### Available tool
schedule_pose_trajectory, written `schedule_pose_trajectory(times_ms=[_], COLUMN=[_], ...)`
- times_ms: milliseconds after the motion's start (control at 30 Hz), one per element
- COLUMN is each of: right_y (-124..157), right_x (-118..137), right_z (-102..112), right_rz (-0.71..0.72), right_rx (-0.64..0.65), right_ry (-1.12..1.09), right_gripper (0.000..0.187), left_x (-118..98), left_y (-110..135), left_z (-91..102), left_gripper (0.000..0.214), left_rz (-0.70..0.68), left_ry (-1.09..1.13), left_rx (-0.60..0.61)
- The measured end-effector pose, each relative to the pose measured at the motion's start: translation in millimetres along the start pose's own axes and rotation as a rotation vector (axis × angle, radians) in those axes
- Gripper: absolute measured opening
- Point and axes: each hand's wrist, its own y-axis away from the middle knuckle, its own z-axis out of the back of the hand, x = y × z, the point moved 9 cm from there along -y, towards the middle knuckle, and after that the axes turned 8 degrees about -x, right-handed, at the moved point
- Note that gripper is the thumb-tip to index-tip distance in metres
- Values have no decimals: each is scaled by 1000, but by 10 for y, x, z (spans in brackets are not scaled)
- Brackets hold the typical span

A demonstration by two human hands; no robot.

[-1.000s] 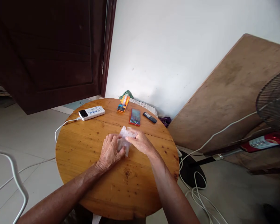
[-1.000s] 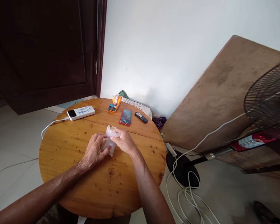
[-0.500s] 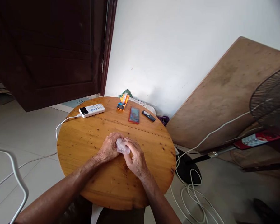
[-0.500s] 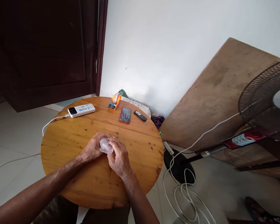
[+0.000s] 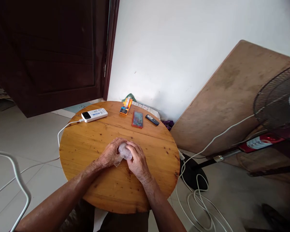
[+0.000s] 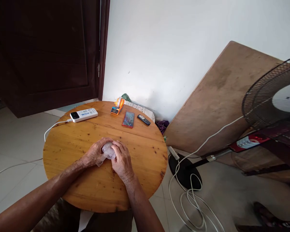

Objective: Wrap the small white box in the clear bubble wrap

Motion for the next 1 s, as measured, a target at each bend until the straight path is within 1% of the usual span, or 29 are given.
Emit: schedule_pose_trajectory(times_ms=[100,167,233,300,333,367,433,500,533,567,633,700,767,900,967,1000], right_y=[-33,-48,-39,8,41,73,124,162,180,197,221,227,217,170,148,142], right_x=[-19,-67,-171,-299,-346,-372,-368,-359,-371,-390,-434,-462,-477,-484,-471,-468], right_z=[68,106,124,82,35,-25,-145,-222,-246,-264,-283,-296,-298,-253,-225,-208], right_rz=[-48,-127,-266,-437,-512,-569,-625,-648,-667,-690,-746,-799,-838,-855,-821,-797], right_rx=[-61,-91,-109,-84,-54,-13,68,105,104,96,70,58,57,27,11,2], right_ry=[-104,-187,-272,-389,-470,-563,-740,-824,-829,-823,-818,-851,-892,-942,-920,-881], right_gripper=[52,43,33,25,26,31,49,65,69,71,69,66,64,59,53,50], left_x=[18,13,21,54,78,102,140,149,145,141,132,110,77,20,46,84], left_y=[-8,-10,-12,-8,-2,4,12,8,4,2,2,4,11,41,54,59], left_z=[5,23,36,28,19,13,18,41,57,75,113,122,85,-61,-128,-152], left_gripper=[41,39,32,26,28,30,35,34,33,32,33,37,40,46,56,62], left_rz=[46,57,94,173,222,268,330,328,310,293,271,269,293,402,470,509], left_ry=[38,74,107,127,135,142,146,109,69,18,-75,-68,76,510,691,755], left_rx=[-9,-24,-20,18,43,62,75,63,52,42,25,43,103,244,260,245])
